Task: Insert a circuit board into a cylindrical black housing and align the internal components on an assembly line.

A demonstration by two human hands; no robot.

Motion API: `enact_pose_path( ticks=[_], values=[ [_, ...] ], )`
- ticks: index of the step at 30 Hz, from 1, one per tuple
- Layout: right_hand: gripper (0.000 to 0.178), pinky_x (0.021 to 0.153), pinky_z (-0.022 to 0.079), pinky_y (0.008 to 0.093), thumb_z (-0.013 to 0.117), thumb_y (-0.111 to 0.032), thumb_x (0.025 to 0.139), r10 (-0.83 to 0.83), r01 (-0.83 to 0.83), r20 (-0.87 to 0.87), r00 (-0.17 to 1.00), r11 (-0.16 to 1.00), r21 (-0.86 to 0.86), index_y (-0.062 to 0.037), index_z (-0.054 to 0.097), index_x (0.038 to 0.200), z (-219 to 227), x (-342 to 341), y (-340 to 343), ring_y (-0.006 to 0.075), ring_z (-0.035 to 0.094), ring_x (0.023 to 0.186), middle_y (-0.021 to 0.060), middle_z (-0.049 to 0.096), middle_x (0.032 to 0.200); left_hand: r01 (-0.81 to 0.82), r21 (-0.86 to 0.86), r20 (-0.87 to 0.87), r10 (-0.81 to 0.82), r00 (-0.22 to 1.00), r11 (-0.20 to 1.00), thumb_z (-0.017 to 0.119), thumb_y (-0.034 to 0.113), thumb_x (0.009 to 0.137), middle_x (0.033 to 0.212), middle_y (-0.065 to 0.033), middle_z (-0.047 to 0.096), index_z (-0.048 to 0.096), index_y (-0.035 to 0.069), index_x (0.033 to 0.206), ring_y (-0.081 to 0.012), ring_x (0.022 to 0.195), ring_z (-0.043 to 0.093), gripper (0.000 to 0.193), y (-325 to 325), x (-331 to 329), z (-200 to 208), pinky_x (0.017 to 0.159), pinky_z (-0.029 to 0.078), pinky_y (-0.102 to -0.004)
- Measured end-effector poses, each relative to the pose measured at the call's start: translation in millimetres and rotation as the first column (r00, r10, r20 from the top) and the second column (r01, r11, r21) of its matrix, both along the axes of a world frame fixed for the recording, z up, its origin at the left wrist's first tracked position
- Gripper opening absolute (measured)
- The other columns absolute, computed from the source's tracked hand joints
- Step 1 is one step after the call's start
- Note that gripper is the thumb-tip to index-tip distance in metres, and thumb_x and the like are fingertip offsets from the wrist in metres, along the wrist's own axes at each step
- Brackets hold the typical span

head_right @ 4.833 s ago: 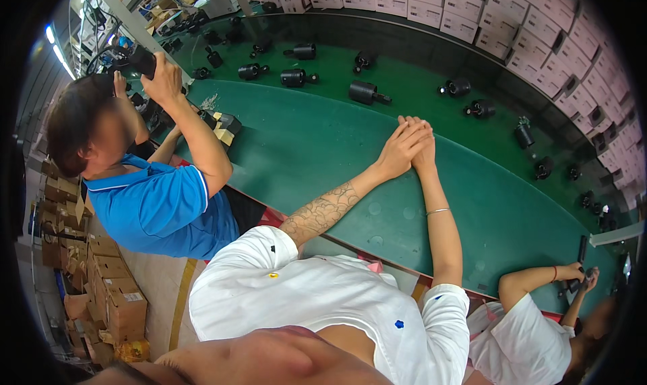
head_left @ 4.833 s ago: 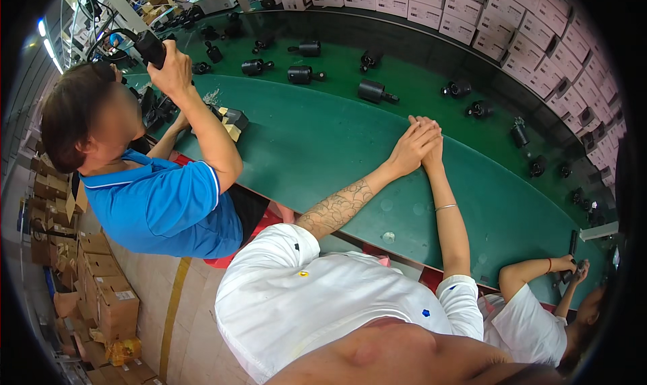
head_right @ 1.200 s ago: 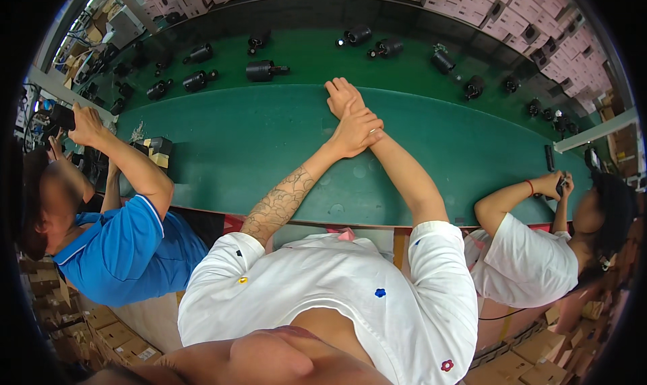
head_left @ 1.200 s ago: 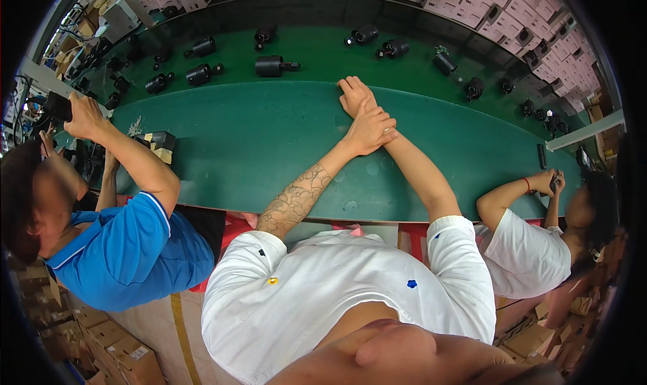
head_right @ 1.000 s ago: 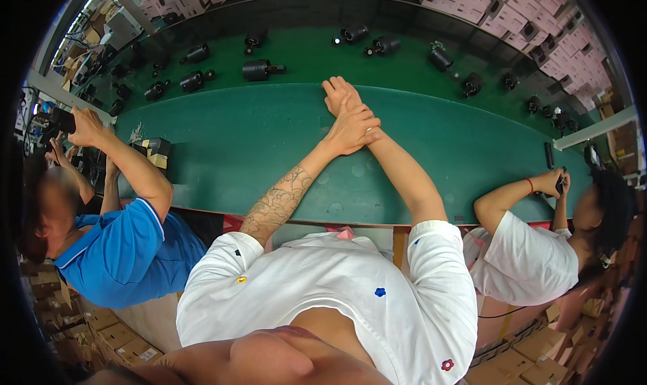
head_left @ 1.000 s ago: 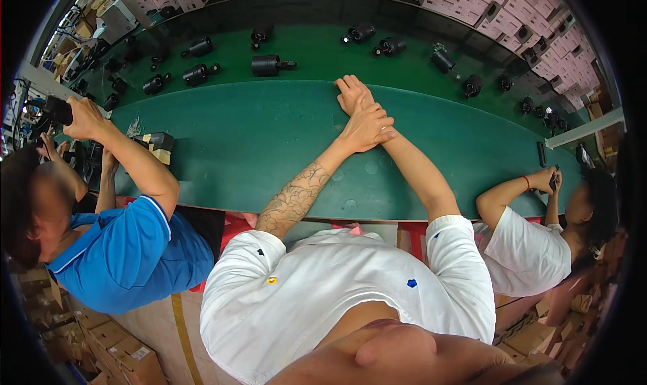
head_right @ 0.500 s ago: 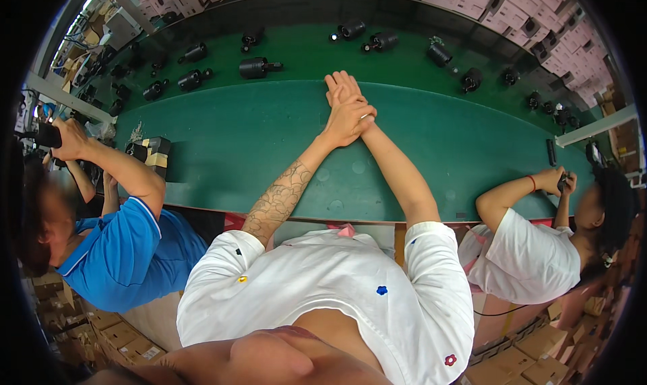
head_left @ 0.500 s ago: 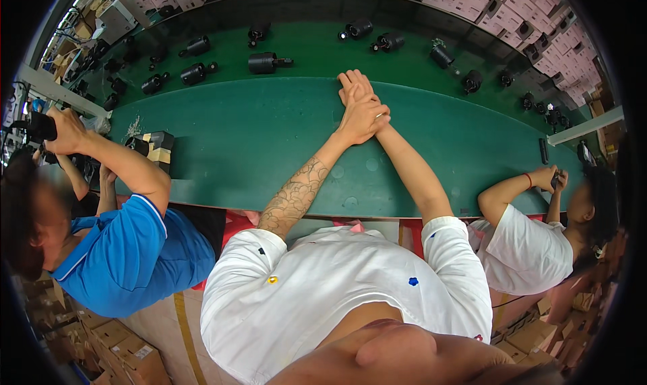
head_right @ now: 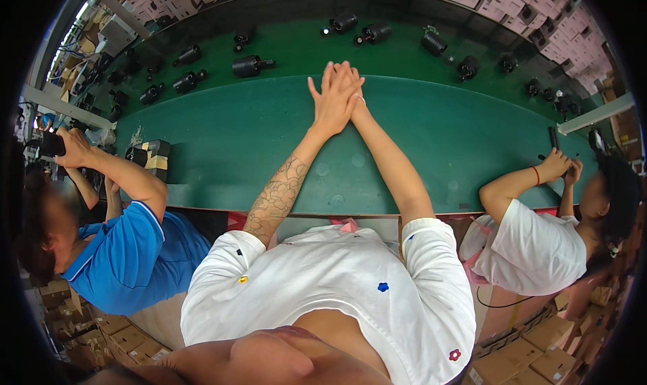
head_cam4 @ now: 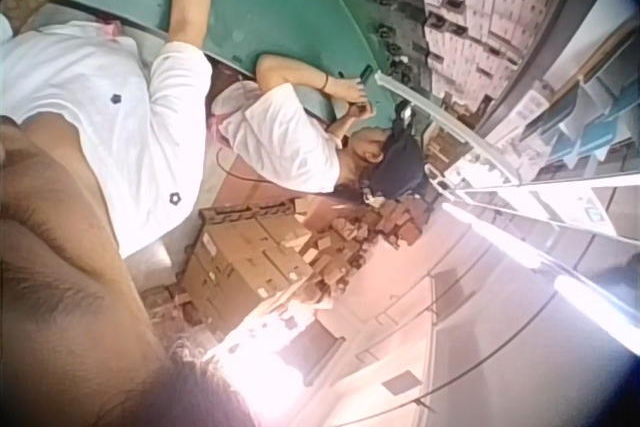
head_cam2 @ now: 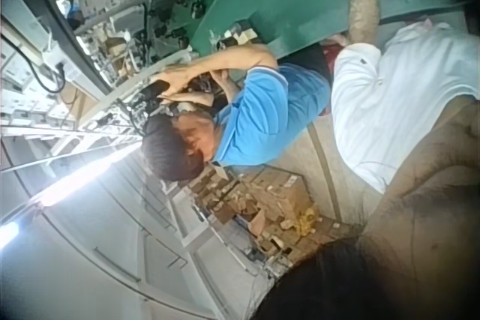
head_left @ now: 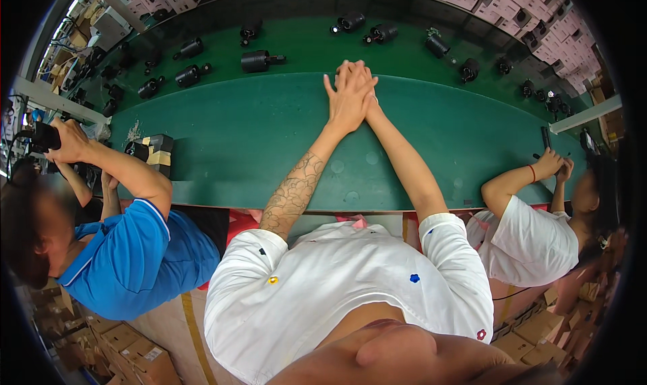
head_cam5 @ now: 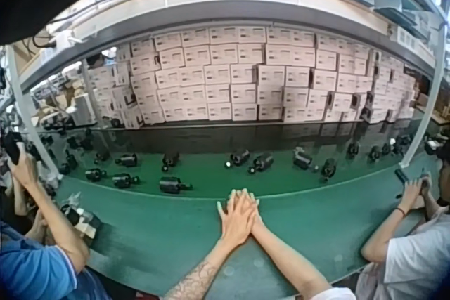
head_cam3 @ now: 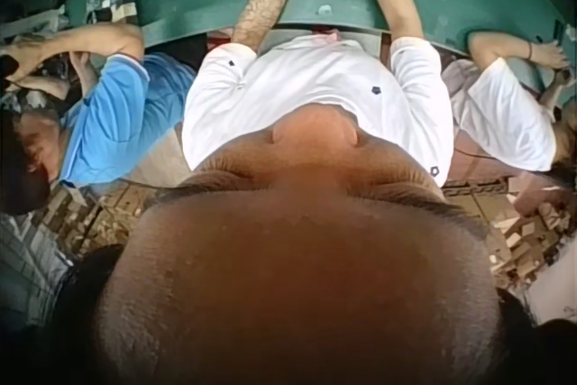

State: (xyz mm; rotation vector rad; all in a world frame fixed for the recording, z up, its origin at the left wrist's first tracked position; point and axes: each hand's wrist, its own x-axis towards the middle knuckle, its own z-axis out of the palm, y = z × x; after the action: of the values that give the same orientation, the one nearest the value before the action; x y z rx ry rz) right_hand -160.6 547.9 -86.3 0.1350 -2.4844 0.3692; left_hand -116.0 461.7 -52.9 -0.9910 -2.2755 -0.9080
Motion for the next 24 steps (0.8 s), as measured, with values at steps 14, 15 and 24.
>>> enact_pose_path(
  ticks=[14, 15, 24],
  values=[
    [0.021, 0.084, 0.039, 0.0385, 0.057, -0.027, 0.085, -0.032, 0.033, -0.008, 0.999, 0.975, 0.222, -0.0092, 0.063, 0.094, 7, 3, 5, 0.0272, 0.049, 0.095, 0.0106, 0.059, 0.1, -0.011, -0.055, 0.093, 0.016, 0.996, 0.998, 0.053, 0.03, 0.093, 0.158, -0.0116, 0.029, 0.058, 0.026, 0.137, -0.0364, 0.147, 0.021, 0.045, -7, -7, -7, 0.107, 0.01, -0.0726],
    [0.021, 0.084, 0.039, 0.0382, 0.056, -0.027, 0.085, -0.033, 0.035, -0.013, 0.999, 0.97, 0.239, -0.0091, 0.063, 0.093, 7, 3, 6, 0.0272, 0.048, 0.095, 0.0107, 0.059, 0.1, -0.007, -0.061, 0.092, 0.012, 0.996, 0.998, 0.053, 0.03, 0.093, 0.158, -0.0116, 0.03, 0.057, 0.025, 0.138, -0.0355, 0.146, 0.023, 0.045, -7, -7, -6, 0.107, 0.011, -0.0723],
    [0.017, 0.083, 0.04, 0.0375, 0.057, -0.023, 0.085, 0.014, -0.002, -0.163, 0.987, 0.998, 0.071, -0.0098, 0.065, 0.091, 2, 1, 11, 0.0254, 0.049, 0.095, 0.0106, 0.061, 0.097, -0.021, 0.063, 0.055, 0.017, 0.998, 0.998, 0.062, 0.031, 0.088, 0.144, -0.0122, 0.048, 0.049, 0.011, 0.141, -0.0301, 0.138, 0.04, 0.059, -1, -5, -1, 0.112, 0.018, -0.0621]
  ],
)
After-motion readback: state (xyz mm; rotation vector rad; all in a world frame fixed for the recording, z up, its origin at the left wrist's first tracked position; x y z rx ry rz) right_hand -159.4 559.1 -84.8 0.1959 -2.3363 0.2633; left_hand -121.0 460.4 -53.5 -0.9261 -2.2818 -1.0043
